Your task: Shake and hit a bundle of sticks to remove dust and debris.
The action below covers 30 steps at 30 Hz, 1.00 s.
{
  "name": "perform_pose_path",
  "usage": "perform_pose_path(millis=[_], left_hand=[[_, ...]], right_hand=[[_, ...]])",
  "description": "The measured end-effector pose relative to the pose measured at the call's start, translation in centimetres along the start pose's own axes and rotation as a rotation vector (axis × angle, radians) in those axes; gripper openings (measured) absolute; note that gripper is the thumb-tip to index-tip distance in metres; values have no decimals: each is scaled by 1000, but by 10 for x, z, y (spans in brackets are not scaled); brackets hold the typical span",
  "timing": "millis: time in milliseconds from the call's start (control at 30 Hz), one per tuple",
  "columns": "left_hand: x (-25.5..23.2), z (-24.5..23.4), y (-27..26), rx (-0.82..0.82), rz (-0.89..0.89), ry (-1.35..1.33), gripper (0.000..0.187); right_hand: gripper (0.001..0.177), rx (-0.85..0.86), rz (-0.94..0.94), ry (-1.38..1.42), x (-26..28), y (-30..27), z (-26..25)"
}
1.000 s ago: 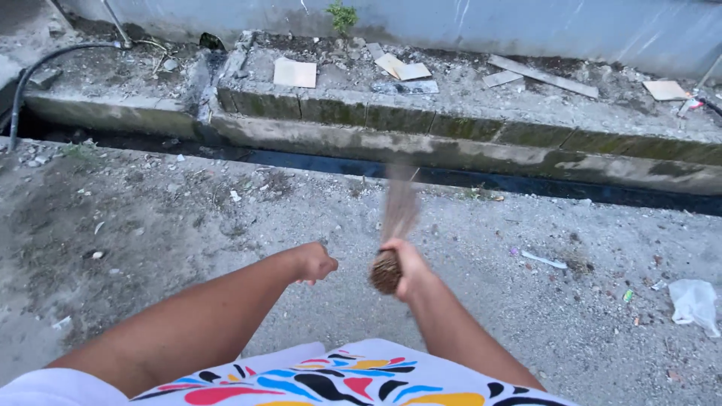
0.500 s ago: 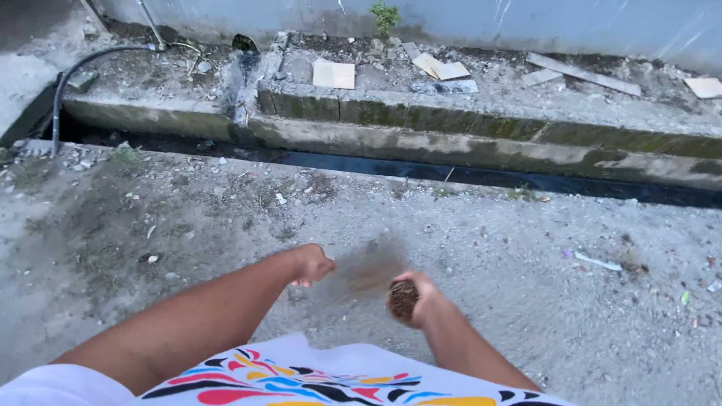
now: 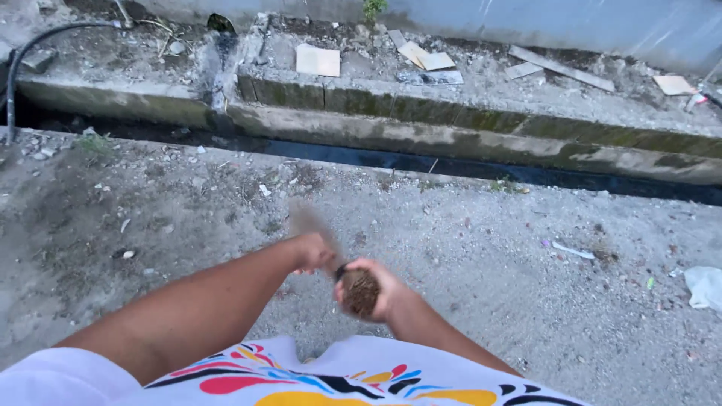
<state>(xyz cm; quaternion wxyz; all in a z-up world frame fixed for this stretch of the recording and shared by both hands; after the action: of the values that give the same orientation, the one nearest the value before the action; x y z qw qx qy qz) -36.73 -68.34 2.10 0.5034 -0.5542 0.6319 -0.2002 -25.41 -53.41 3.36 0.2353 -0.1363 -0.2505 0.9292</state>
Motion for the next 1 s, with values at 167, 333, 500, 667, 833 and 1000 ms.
perform_pose_path(millis=[167,333,500,667,833,1000], left_hand=[[9,16,38,62,18,-30,38],[-13,15,25,137,38,-23,27],[-39,0,-1,71,-60,-4,47],[-50,3,19,63,-19,67,48],[-60,-1,24,42,26,127,42],[-46,-6,30,70,88,139,30]], right_hand=[[29,-79,202,31,-7,1,-30],[28,-463,-223,152,65,-58,-85],[25,-601,-614,-170,101,-89,-80],[31,-513,-488,-336,95,-82,-59],[30,-201,-117,-254,66,-19,-74],[28,-64,104,-102,62,6,-107]])
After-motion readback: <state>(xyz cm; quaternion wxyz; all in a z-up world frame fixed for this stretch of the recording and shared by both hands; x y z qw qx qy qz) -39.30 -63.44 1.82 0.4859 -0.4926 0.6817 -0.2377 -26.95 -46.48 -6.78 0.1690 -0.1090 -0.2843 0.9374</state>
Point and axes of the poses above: each hand's wrist, its own y-axis towards the middle knuckle, its own z-axis out of the palm, x = y × z, the point moved 5 cm from there along y, towards the middle knuckle, and after that the axes turned 12 degrees about x, right-handed, at the moved point
